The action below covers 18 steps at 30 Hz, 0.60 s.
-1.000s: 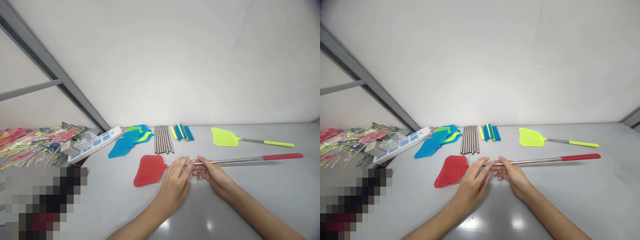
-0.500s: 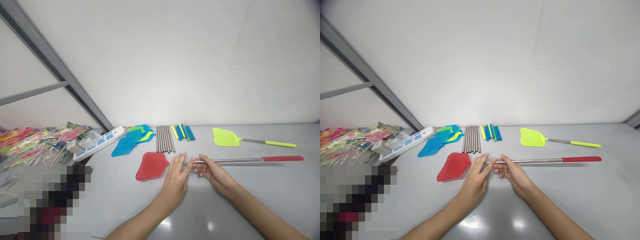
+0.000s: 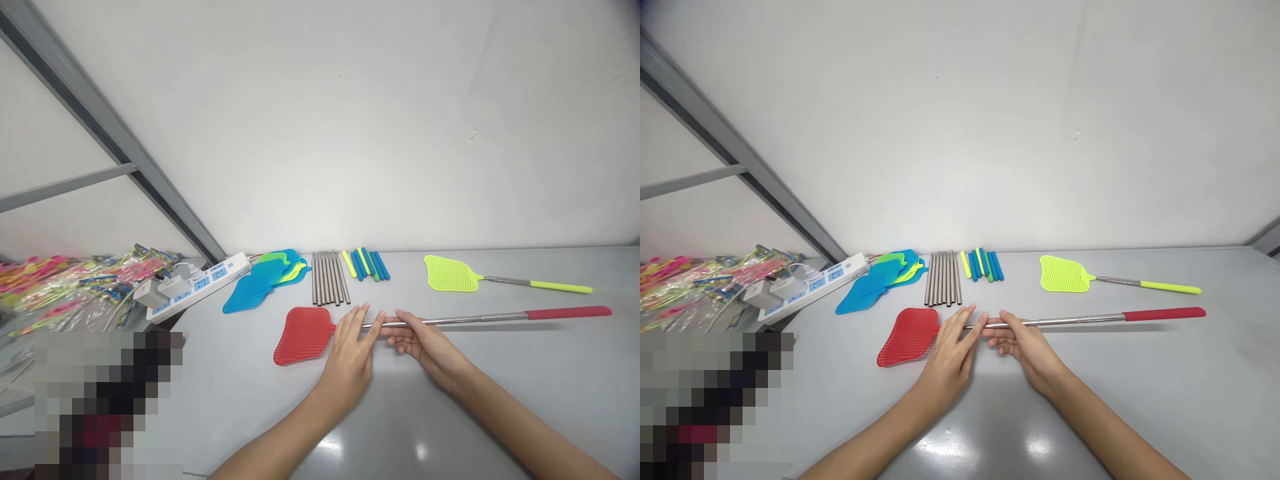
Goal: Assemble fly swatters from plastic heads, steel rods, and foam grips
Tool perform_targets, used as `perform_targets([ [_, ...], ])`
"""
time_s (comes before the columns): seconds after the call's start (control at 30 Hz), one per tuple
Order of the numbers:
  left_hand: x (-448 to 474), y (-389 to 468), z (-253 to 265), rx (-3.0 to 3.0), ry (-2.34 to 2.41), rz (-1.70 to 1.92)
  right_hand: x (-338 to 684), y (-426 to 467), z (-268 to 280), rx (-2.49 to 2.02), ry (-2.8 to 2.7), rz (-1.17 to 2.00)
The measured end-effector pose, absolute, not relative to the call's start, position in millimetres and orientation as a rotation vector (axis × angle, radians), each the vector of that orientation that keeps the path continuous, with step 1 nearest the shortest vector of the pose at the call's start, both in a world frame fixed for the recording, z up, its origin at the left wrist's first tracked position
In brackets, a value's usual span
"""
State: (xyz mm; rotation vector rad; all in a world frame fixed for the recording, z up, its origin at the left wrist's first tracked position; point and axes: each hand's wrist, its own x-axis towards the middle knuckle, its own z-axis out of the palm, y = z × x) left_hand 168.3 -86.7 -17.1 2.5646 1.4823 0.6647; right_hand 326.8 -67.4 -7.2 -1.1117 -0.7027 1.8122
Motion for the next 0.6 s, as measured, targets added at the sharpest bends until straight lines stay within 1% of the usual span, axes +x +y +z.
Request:
perform_targets([
  [0.33, 164.6, -83.0, -21.2, 2.565, 1.456, 0.626, 327.1, -67.8, -5.8, -1.140, -0.720, 1.812],
  [0.6, 163.3, -81.8, -23.3, 2.471, 1.595, 0.733, 326.6, -67.9, -6.6, -1.129, -0.727, 1.802],
])
